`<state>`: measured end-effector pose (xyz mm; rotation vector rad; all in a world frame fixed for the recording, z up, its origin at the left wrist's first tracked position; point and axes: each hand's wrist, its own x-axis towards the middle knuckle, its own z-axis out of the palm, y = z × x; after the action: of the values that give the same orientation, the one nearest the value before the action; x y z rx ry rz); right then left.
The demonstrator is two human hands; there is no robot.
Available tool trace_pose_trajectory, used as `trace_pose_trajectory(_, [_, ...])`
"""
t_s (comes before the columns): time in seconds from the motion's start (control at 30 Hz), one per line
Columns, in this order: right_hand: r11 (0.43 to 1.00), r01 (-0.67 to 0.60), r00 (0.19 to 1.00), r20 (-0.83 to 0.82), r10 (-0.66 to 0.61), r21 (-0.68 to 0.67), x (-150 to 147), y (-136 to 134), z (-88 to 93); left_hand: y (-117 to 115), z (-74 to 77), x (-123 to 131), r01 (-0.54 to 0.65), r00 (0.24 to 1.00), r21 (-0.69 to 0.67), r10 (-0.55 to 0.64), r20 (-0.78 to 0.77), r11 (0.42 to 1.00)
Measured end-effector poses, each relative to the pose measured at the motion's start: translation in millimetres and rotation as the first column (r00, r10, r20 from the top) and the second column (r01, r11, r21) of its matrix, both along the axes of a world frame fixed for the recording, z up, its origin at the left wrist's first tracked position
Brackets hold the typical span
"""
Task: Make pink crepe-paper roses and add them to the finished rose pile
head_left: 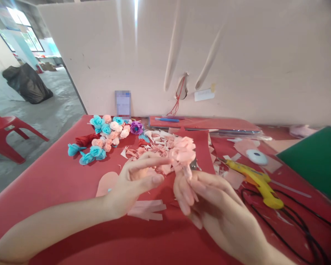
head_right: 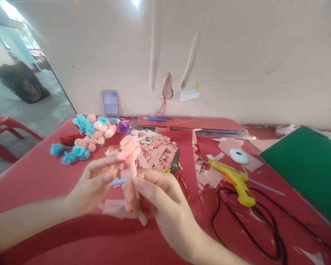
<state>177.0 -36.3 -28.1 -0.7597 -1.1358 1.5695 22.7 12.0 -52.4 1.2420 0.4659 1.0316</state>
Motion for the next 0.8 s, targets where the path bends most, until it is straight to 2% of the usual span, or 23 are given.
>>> trace_pose_trajectory(0.13, [0.982,-0.130,0.963,-0.255,0.092,-0.137,-2.1,2.7,1.5,-2.8,3.3,-0.7,0.017,0.999,-0.030,-0.018,-0.027,0.999])
trace_pose_trajectory(0.23, [0.962,-0.222,0.931,-0.329,0.161,-0.158,-3.5,4.5,1.9,-3.1,5.3,0.1,-0.001,1.000,-0.062,0.000,-0.011,0.998])
trace_pose_trajectory(0.37, [0.941,-0.297,0.905,-0.363,0.223,-0.162,-3.7,5.8,-0.9,-2.6,8.5,-0.4,-0.057,0.998,-0.023,0.056,-0.025,0.998])
trace_pose_trajectory(0.43, [0.949,-0.276,0.922,-0.322,0.216,-0.151,-4.3,4.9,-2.9,-2.6,10.3,-0.8,-0.080,0.995,-0.003,0.079,-0.068,0.997])
trace_pose_trajectory(0.6, [0.992,-0.091,0.987,-0.140,0.077,-0.092,-9.0,-1.2,-11.3,-3.6,10.6,-0.5,-0.112,0.988,0.051,0.117,-0.096,0.992])
trace_pose_trajectory(0.8, [0.996,0.058,0.998,-0.029,-0.060,-0.062,-14.6,-3.6,-19.2,-3.8,9.5,-1.8,-0.125,0.978,0.143,0.146,-0.146,0.982])
